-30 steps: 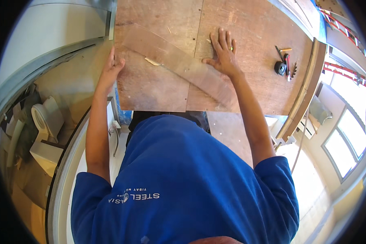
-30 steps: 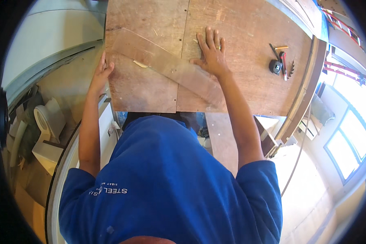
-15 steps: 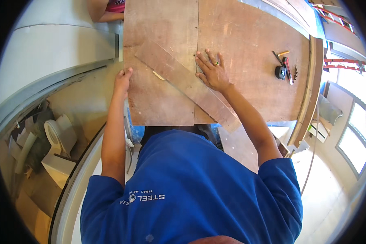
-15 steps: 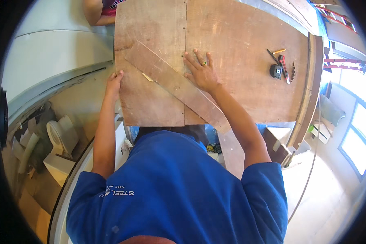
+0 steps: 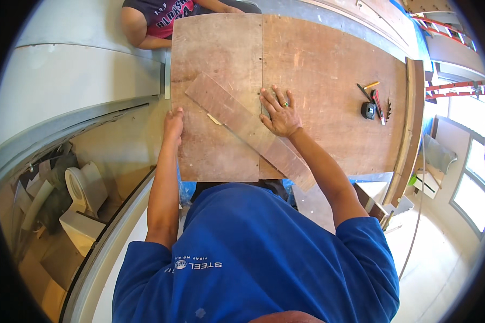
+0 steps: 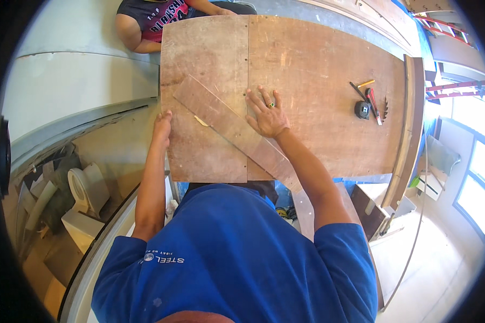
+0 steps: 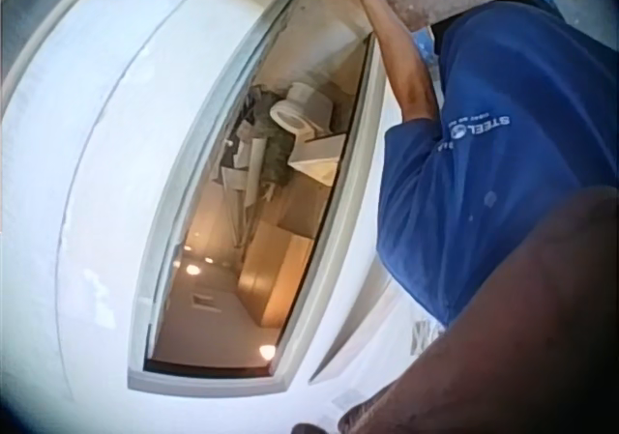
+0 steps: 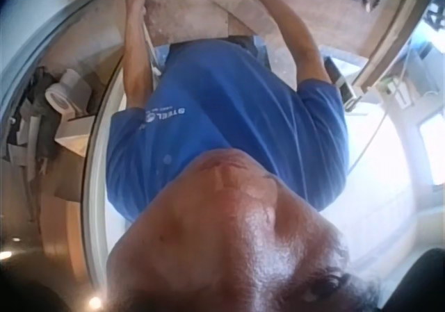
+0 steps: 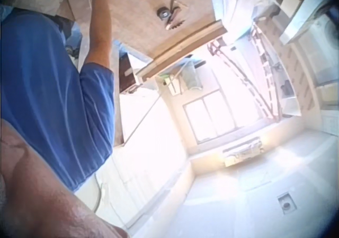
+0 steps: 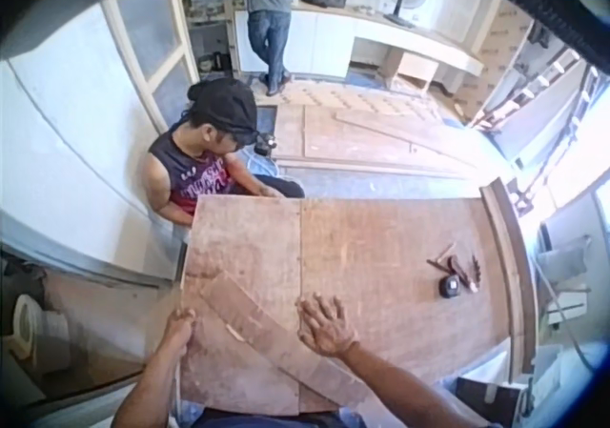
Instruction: The person joins several wooden boards together, secures them with screws, and then lifts and positions a large curved wooden piece onto a larger structure.
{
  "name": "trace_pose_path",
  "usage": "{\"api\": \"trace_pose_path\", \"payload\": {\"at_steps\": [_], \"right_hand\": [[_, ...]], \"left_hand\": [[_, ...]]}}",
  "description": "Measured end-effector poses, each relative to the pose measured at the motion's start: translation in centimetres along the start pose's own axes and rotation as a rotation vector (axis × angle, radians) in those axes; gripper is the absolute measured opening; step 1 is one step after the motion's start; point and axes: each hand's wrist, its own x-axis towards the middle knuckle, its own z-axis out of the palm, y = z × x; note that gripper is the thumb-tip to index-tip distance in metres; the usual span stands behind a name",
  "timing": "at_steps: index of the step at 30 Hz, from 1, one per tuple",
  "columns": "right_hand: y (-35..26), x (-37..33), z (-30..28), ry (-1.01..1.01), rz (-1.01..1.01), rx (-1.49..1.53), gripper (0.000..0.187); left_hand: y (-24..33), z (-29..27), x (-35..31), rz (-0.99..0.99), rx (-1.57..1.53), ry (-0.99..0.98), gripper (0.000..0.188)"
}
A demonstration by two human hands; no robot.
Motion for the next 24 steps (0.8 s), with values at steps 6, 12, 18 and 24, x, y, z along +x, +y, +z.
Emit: {"api": "trace_pose_path", "payload": {"at_steps": [6, 12, 18, 24], "right_hand": [[0.3, -0.3, 0.6, -0.006, 0.003, -0.013, 0.065], [0.2, -0.1, 0.1, 0.012, -0.009, -0.004, 0.064], [0.3, 0.0, 0.0, 0.047, -0.003, 0.012, 0.061], [5.0, 11.4, -0.7, 0.270, 0.152, 0.091, 0.061]], "left_hand": [[-0.4, 0.2, 0.4, 0.000, 0.095, 0.007, 0.089], [-0.5, -0.2, -0.2, 0.102, 0.073, -0.089, 0.087], [3.1, 0.7, -3.2, 0.115, 0.087, -0.069, 0.076], [1.2, -0.1, -1.2, 0.137, 0.133, -0.117, 0.075]]}}
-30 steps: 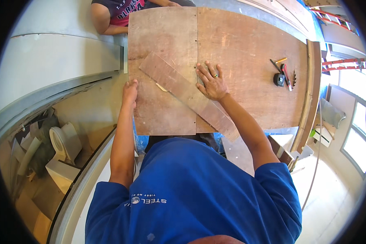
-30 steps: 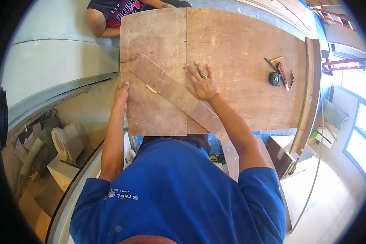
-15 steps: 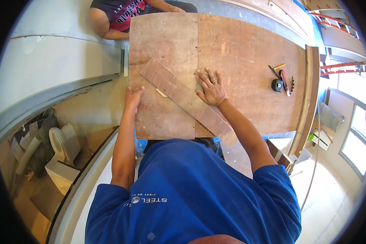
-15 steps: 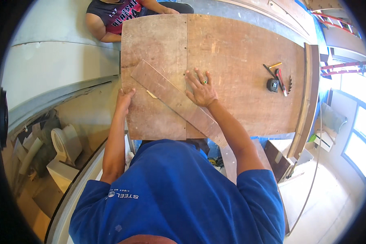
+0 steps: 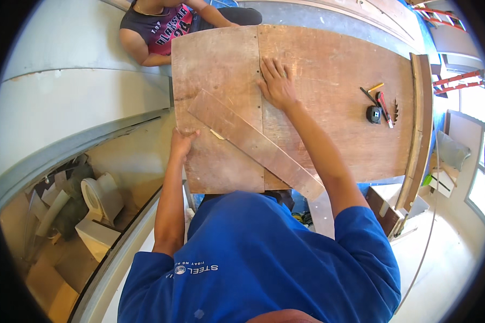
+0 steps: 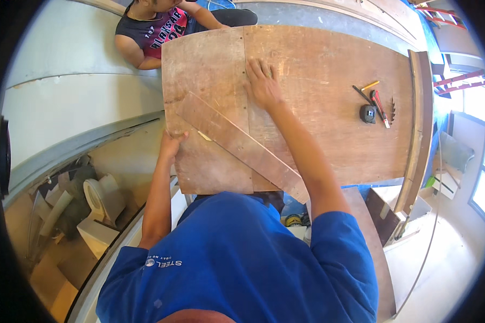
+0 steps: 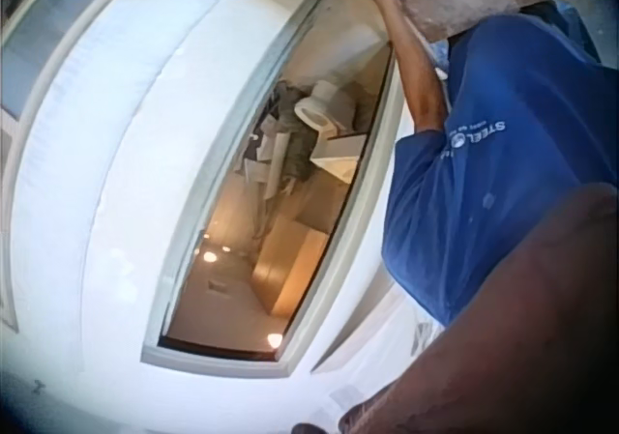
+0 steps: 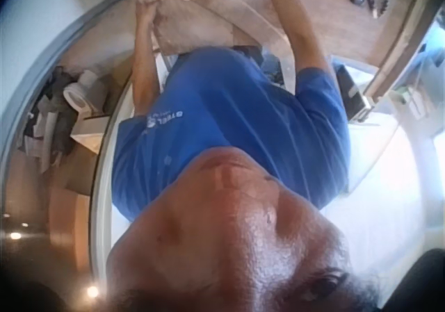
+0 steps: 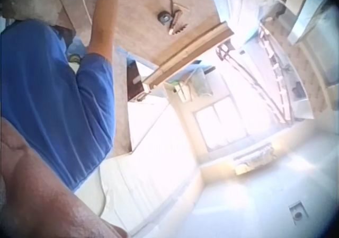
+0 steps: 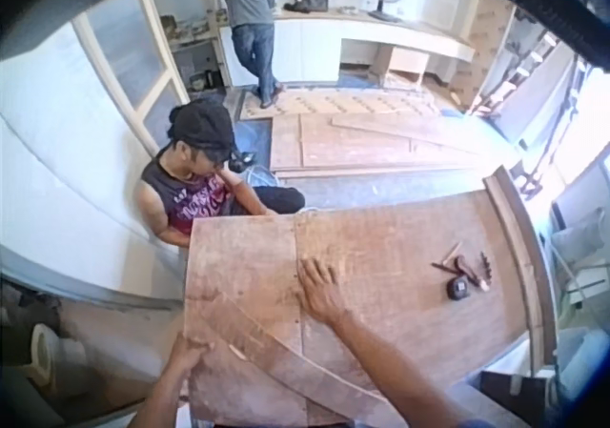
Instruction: The person joins several wooden boards together, secures them with screws, and then lifts and positions a large curved wooden piece onto a larger structure.
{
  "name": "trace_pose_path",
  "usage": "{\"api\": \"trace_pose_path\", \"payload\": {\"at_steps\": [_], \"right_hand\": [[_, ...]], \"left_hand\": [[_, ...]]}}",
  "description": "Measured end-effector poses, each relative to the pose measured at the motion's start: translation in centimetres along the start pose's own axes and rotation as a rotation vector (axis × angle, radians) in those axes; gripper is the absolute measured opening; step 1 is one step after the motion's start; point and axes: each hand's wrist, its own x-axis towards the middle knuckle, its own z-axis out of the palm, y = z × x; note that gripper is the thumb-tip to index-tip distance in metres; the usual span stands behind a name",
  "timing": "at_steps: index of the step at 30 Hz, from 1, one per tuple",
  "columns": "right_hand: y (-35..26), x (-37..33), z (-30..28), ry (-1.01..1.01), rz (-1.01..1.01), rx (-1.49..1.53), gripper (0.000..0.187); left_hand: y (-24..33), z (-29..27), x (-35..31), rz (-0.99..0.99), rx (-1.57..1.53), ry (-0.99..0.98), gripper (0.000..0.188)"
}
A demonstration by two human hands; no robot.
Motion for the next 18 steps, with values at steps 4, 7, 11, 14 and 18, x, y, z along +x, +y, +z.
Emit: {"api": "trace_pose_path", "payload": {"at_steps": [4, 7, 11, 14, 18], "right_hand": [[0.5, 3.5, 1.2, -0.014, 0.011, -0.123, 0.067], [0.3, 3.5, 0.9, -0.046, 0.054, -0.101, 0.070], [0.5, 3.5, 0.9, -0.052, 0.064, -0.097, 0.068], [0.5, 4.0, 0.7, -0.048, 0.070, -0.080, 0.060], [2.4, 8.3, -0.9, -0.122, 0.143, 0.099, 0.045]], "left_hand": [[-0.2, -0.1, -0.1, 0.005, -0.010, -0.009, 0.072], [0.1, 0.0, -0.1, -0.023, -0.014, 0.010, 0.068], [1.0, 0.3, -0.4, -0.054, 0.054, 0.049, 0.073], [0.5, 0.6, -0.3, -0.083, 0.137, 0.159, 0.084], [-0.9, -0.2, 0.2, -0.083, 0.080, 0.047, 0.096]]}}
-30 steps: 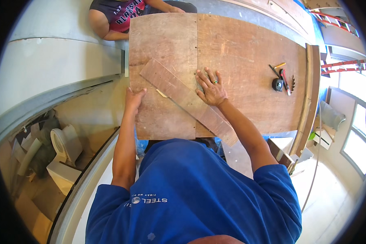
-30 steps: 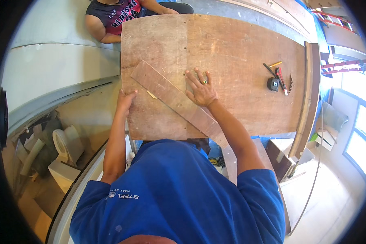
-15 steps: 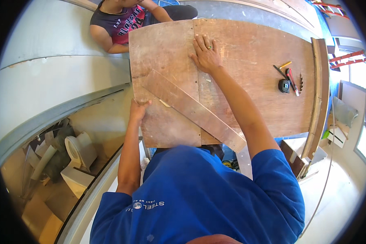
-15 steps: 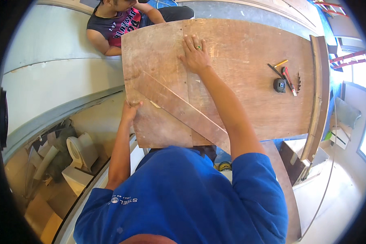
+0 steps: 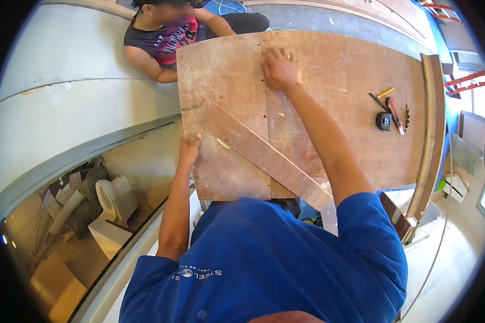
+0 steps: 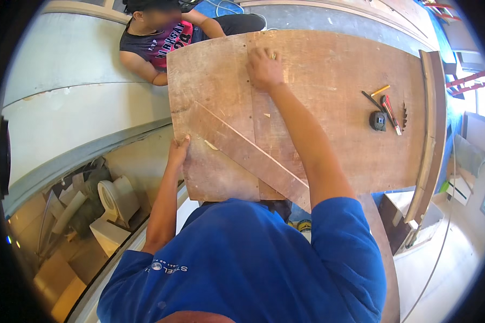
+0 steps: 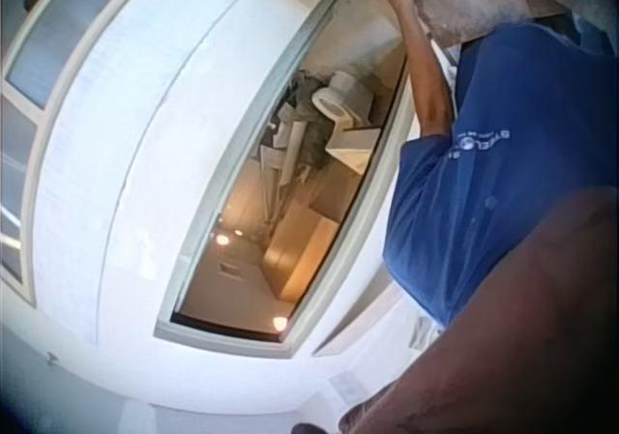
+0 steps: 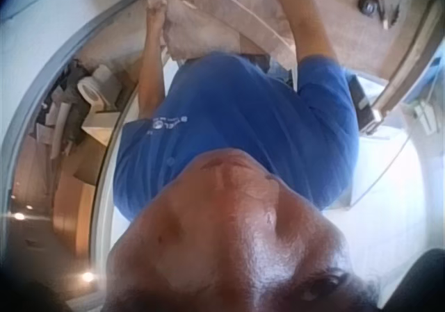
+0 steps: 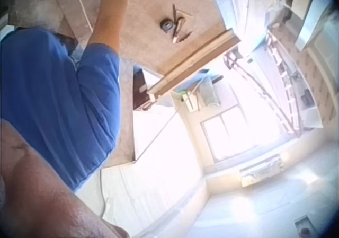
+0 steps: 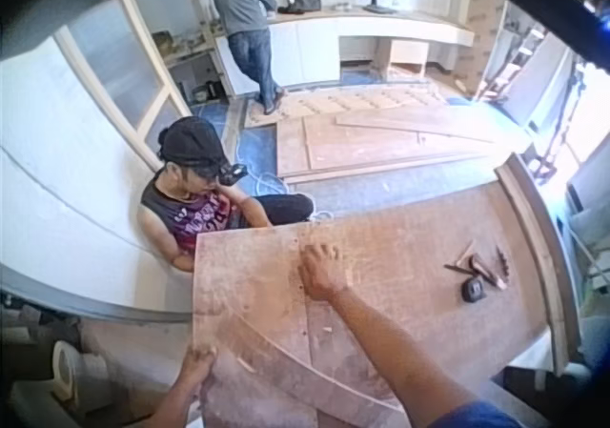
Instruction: The person joins several wooden boards together, secures them with screws, and then lifts and positions a large curved wooden piece onto a larger structure.
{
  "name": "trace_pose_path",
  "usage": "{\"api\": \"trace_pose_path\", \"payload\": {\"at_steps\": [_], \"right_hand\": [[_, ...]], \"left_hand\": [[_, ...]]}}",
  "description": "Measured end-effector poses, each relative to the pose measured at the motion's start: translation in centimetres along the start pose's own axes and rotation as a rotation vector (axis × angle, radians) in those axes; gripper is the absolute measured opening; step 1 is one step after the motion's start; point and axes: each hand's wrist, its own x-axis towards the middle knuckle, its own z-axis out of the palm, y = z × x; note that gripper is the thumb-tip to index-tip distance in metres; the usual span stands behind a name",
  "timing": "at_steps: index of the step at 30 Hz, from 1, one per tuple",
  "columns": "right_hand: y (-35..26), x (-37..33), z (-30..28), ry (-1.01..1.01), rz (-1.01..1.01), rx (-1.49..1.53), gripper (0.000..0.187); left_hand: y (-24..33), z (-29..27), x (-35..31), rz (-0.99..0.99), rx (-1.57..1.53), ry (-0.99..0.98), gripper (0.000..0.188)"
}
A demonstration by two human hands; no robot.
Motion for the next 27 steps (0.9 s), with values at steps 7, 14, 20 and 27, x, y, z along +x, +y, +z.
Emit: {"api": "trace_pose_path", "payload": {"at_steps": [7, 14, 20, 27], "right_hand": [[4.3, 12.4, 2.2, 0.131, -0.231, 0.273, 0.032], [3.4, 13.4, -0.1, -0.159, -0.081, 0.079, 0.047], [2.4, 13.6, 1.1, -0.116, -0.116, -0.061, 0.051], [3.5, 13.6, 1.8, 0.119, -0.318, -0.114, 0.034]], "left_hand": [[0.6, 0.1, -0.5, -0.037, 0.040, 0.041, 0.089], [3.5, 0.1, -2.1, -0.039, -0.005, -0.023, 0.081], [2.2, -0.1, -1.7, -0.072, 0.008, -0.014, 0.072], [3.0, -0.2, -1.4, -0.073, 0.006, -0.043, 0.081]]}}
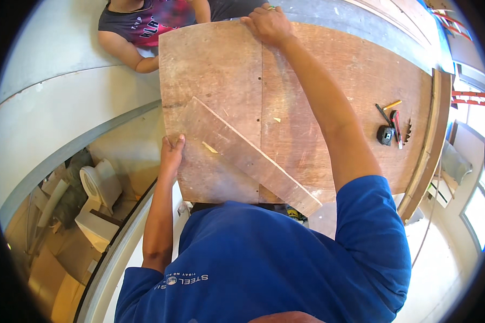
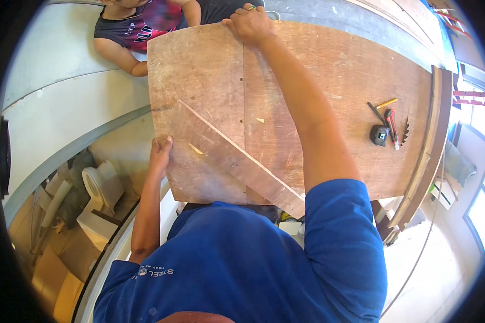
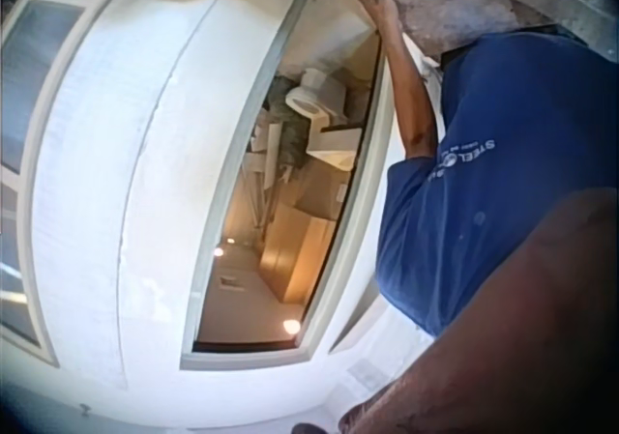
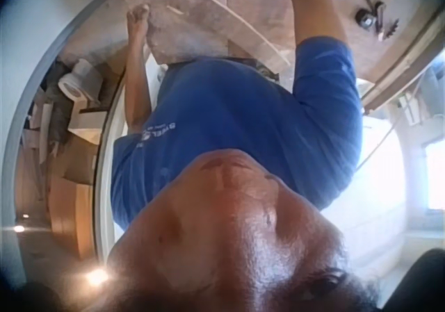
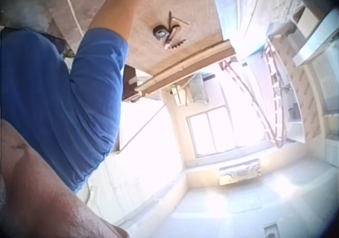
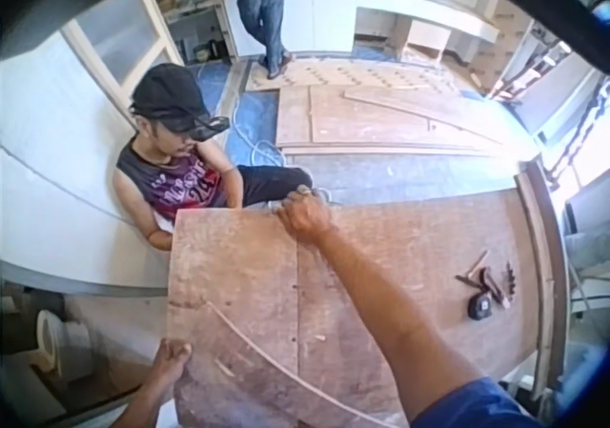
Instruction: The person joins several wooden boards together, secures them with screws, and then lifts and positions a large curved wooden piece onto a larger structure.
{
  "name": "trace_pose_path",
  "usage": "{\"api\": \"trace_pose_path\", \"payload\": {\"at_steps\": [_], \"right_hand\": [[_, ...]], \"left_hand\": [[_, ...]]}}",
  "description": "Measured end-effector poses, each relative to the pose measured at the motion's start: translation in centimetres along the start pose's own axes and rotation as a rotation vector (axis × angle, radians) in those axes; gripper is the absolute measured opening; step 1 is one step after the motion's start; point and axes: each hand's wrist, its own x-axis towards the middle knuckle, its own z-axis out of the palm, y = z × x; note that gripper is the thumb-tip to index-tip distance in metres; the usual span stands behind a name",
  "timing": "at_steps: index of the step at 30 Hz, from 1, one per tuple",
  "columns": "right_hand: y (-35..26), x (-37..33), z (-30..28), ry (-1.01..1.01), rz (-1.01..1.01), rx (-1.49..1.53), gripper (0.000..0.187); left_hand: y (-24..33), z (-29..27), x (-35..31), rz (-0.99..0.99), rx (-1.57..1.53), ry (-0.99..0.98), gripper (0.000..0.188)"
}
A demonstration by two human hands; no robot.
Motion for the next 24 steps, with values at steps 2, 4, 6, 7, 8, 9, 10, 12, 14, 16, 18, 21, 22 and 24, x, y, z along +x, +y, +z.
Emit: {"api": "trace_pose_path", "payload": {"at_steps": [2, 4, 6, 7, 8, 9, 10, 12, 14, 16, 18, 21, 22, 24], "right_hand": [[-0.4, 0.2, 0.1, 0.246, 0.085, 0.216, 0.034], [0.0, 0.2, -0.3, 0.464, 0.312, 0.667, 0.031], [0.3, 0.1, -0.7, 0.300, 0.211, 0.546, 0.028], [0.6, 0.0, -0.7, 0.214, 0.164, 0.482, 0.028], [0.7, -0.1, -0.4, 0.147, 0.186, 0.407, 0.032], [0.8, -0.4, -0.1, 0.079, 0.206, 0.332, 0.037], [0.7, -0.4, 0.0, 0.015, 0.223, 0.260, 0.042], [0.8, -0.4, -0.1, -0.021, 0.211, 0.294, 0.041], [0.9, -0.4, -0.4, -0.049, 0.220, 0.310, 0.040], [0.8, -0.4, -0.4, -0.068, 0.251, 0.315, 0.040], [1.0, 0.0, -0.3, 0.003, 0.286, 0.379, 0.032], [2.6, 0.3, 0.6, 0.078, 0.233, 0.516, 0.029], [2.4, 0.3, 0.4, 0.094, 0.192, 0.575, 0.030], [1.8, 0.1, 0.2, -0.002, 0.287, 0.497, 0.037]], "left_hand": [[0.4, 0.1, -0.5, -0.037, 0.016, 0.009, 0.084], [-0.2, 0.6, -0.7, -0.017, -0.005, 0.086, 0.081], [-0.5, 0.5, -0.6, -0.005, -0.017, 0.101, 0.080], [-0.1, 0.3, -0.6, -0.008, -0.020, 0.074, 0.080], [0.2, 0.2, -0.7, -0.011, -0.024, 0.047, 0.081], [-0.3, 0.2, -0.4, -0.034, -0.007, 0.070, 0.080], [-0.7, 0.3, -0.1, -0.056, 0.010, 0.097, 0.079], [-1.5, 0.0, 0.3, -0.064, 0.009, 0.101, 0.078], [-0.9, -0.1, -0.1, -0.040, -0.028, 0.047, 0.078], [-0.8, -0.1, -0.2, -0.031, -0.037, 0.032, 0.078], [-0.6, 0.0, -0.3, -0.025, -0.037, 0.039, 0.078], [0.6, 0.5, -0.7, -0.010, -0.021, 0.064, 0.078], [0.3, 0.4, -0.7, -0.011, -0.015, 0.074, 0.077], [-0.2, 0.1, -0.7, -0.035, -0.002, 0.075, 0.073]]}}
